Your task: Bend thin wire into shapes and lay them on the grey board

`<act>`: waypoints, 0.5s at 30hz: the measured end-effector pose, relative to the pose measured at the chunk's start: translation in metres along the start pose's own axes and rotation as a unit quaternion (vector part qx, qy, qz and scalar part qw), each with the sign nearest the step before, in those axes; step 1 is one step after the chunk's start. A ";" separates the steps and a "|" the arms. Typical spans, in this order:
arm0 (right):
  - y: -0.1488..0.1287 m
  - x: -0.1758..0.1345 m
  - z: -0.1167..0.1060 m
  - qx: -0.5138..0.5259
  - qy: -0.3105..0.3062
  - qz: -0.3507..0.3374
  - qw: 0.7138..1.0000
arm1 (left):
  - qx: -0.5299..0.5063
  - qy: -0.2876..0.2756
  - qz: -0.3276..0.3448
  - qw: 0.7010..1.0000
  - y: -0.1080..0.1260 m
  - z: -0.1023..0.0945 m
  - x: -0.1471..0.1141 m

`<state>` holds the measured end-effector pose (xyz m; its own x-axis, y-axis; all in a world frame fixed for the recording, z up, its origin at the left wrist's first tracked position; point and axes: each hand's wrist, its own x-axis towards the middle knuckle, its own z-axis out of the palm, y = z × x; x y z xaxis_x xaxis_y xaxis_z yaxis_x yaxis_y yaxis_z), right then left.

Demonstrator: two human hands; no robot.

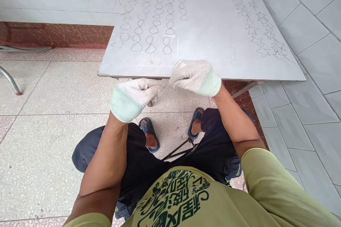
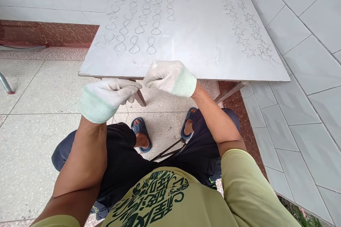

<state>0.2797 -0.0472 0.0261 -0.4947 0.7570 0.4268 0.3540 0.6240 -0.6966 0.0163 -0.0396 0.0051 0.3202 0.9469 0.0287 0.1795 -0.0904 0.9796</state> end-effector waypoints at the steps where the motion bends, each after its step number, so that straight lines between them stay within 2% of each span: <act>1: 0.001 0.000 0.000 0.025 -0.004 0.002 1.000 | 0.006 -0.006 0.001 1.000 0.001 -0.001 -0.001; 3: 0.004 -0.001 0.000 0.055 -0.004 0.033 0.998 | 0.019 -0.011 0.007 1.000 0.003 -0.003 -0.003; 6: 0.010 -0.002 -0.006 0.080 0.000 0.076 0.994 | 0.034 0.019 0.027 0.999 0.008 -0.004 -0.005; 10: 0.013 -0.004 -0.014 0.080 0.026 0.084 0.993 | 0.059 0.065 0.047 0.995 0.013 -0.003 -0.006; 15: 0.006 0.001 -0.001 0.076 0.072 0.128 0.986 | 0.087 0.051 0.048 0.994 0.010 -0.001 -0.005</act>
<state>0.2823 -0.0425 0.0222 -0.2832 0.9121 0.2964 0.3245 0.3819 -0.8654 0.0156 -0.0450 0.0154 0.2492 0.9568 0.1495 0.3139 -0.2259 0.9222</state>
